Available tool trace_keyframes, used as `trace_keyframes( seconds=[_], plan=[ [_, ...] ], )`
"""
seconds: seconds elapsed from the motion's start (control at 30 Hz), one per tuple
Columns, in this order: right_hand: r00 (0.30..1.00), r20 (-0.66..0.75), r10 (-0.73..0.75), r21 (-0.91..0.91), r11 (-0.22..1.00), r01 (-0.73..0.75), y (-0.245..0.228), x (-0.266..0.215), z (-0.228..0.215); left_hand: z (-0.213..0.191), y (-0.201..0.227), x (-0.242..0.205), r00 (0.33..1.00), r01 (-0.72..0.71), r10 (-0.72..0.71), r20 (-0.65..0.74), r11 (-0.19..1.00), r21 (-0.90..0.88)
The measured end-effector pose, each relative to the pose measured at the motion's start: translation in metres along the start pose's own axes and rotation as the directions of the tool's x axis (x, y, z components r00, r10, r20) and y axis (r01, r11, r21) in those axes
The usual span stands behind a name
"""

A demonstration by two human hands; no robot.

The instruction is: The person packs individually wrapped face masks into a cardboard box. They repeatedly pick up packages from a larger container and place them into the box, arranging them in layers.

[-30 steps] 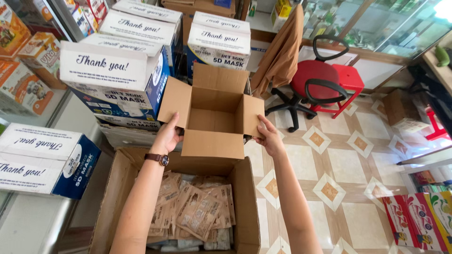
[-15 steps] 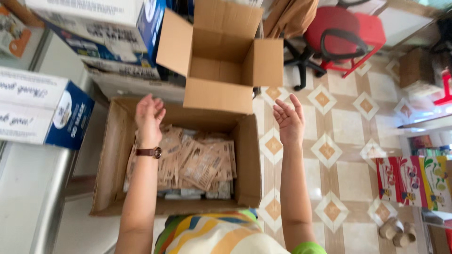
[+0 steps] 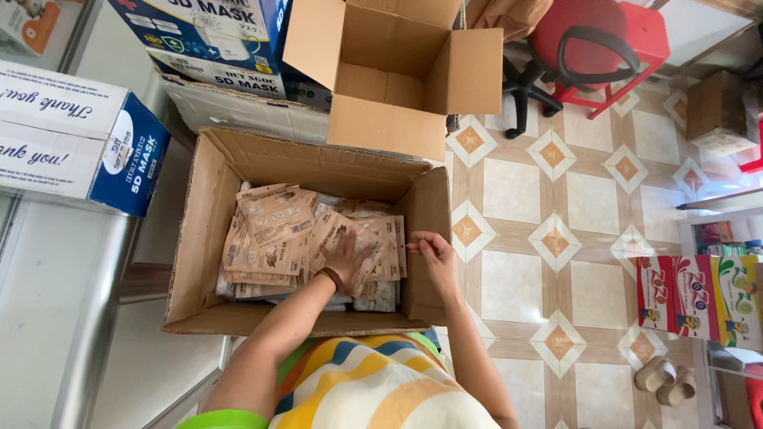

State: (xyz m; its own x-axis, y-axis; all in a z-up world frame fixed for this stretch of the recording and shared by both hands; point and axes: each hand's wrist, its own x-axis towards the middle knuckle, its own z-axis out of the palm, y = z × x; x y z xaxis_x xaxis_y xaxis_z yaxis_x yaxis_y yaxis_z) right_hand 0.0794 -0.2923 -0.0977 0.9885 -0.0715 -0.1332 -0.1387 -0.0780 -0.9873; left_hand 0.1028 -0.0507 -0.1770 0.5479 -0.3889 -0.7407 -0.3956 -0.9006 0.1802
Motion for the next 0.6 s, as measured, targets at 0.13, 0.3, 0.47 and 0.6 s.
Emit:
trace_keyframes(
  seconds=[0.13,0.3,0.47,0.6],
  plan=[
    [1.0,-0.007,-0.001,0.055,0.998,0.001,0.01,0.001,-0.007,0.016,-0.001,0.004,0.999,-0.037,0.042,-0.027,0.989,0.141],
    [1.0,-0.001,-0.005,0.106,0.994,0.005,0.017,0.004,-0.009,0.033,-0.006,0.027,0.993,-0.065,0.085,-0.077,0.97,0.234],
    [1.0,-0.007,0.004,0.116,0.993,-0.003,0.023,0.007,-0.011,0.025,-0.008,0.031,0.992,-0.11,0.121,-0.044,0.973,0.204],
    [1.0,-0.002,0.015,0.096,0.995,-0.015,0.03,0.008,-0.013,0.026,0.002,0.017,0.986,-0.166,0.168,-0.003,0.976,0.14]
  ],
)
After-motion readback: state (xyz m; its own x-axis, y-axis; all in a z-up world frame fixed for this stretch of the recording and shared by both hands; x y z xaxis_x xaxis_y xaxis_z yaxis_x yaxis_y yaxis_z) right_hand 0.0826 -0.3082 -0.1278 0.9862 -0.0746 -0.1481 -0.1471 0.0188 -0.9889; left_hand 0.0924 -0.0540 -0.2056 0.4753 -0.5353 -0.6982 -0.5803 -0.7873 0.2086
